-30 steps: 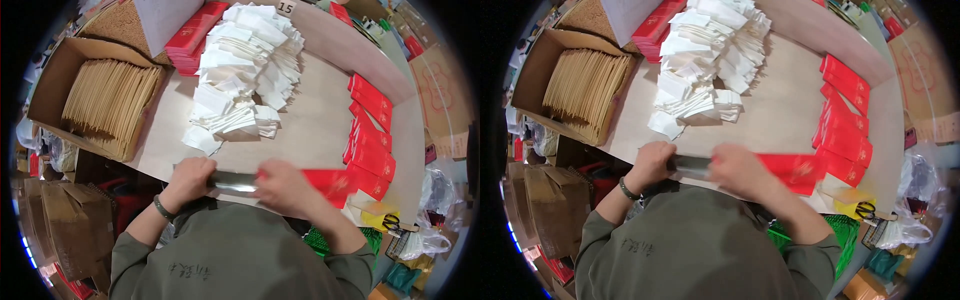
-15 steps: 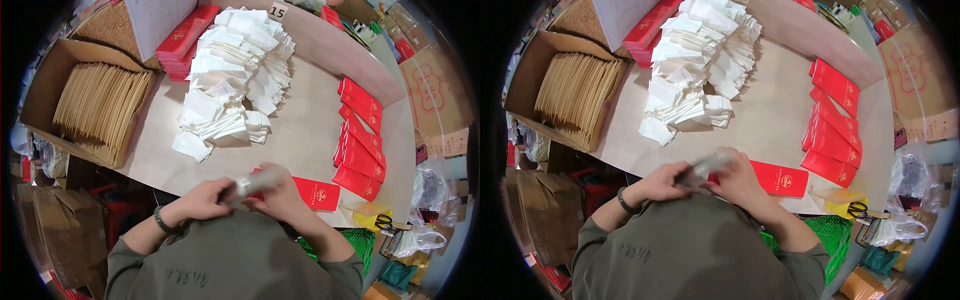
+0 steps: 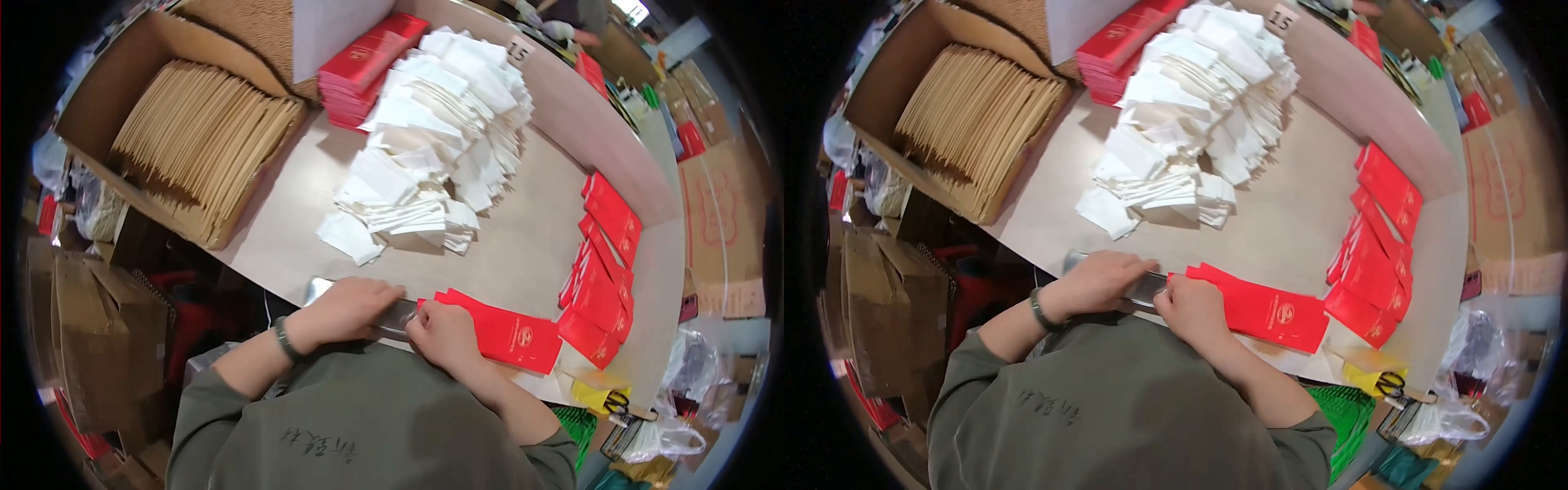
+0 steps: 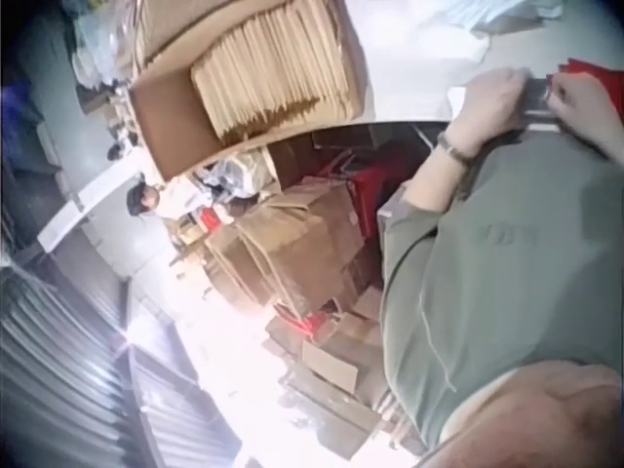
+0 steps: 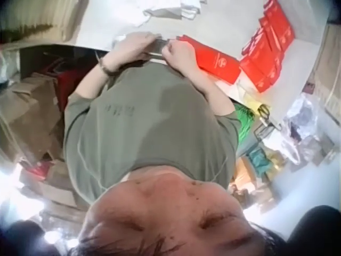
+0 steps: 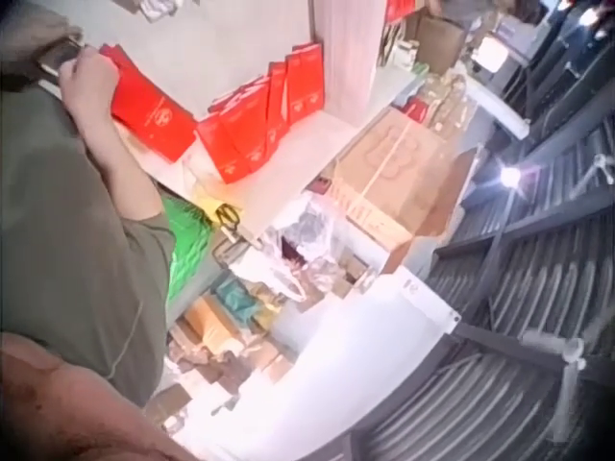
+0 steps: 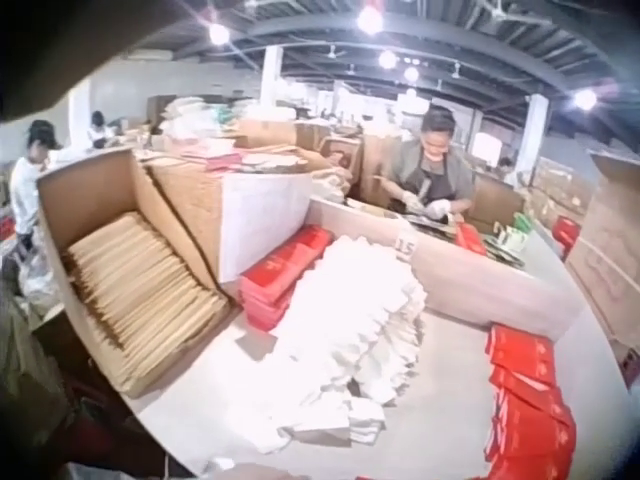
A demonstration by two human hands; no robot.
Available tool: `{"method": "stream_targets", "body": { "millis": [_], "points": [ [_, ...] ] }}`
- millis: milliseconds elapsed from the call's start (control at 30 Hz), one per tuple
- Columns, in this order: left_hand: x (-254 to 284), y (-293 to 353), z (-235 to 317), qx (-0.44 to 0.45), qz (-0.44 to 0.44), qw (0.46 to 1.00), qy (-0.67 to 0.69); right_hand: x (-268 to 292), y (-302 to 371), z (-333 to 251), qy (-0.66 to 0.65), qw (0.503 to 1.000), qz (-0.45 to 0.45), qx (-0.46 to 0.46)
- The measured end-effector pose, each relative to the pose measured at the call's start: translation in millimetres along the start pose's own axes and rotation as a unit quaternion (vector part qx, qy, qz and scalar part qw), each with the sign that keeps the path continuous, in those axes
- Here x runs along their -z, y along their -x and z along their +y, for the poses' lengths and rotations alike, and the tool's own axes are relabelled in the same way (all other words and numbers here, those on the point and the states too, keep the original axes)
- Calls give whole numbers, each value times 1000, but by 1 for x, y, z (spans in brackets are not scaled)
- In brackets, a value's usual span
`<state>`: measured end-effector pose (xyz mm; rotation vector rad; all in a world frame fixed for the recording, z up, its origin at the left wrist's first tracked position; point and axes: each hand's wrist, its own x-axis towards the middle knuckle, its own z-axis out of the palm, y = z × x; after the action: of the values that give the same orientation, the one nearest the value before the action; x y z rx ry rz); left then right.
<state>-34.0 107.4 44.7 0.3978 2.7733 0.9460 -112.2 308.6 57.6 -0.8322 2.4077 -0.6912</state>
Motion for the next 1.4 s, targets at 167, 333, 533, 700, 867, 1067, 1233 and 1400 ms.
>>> {"method": "stream_targets", "body": {
  "millis": [167,333,533,700,867,1067,1233,1400],
  "points": [
    [55,27,-33,-14,241,968,-74,6,-32,-9,7,996,41,82],
    [156,96,-151,333,397,818,-248,-37,-93,-21,38,991,84,93],
    [139,109,-187,393,305,846,-193,-17,-95,-28,25,996,33,81],
    [144,115,-183,366,290,861,-201,39,-69,-36,71,971,-115,197],
    [130,108,-166,347,348,827,-275,22,-42,-21,260,931,-151,209],
    [53,98,-86,184,305,864,355,4,-5,2,35,965,53,256],
    [54,90,-71,230,119,903,343,13,12,19,63,961,78,258],
    [0,25,-31,127,135,965,187,-2,6,20,67,956,65,279]
  ]
}}
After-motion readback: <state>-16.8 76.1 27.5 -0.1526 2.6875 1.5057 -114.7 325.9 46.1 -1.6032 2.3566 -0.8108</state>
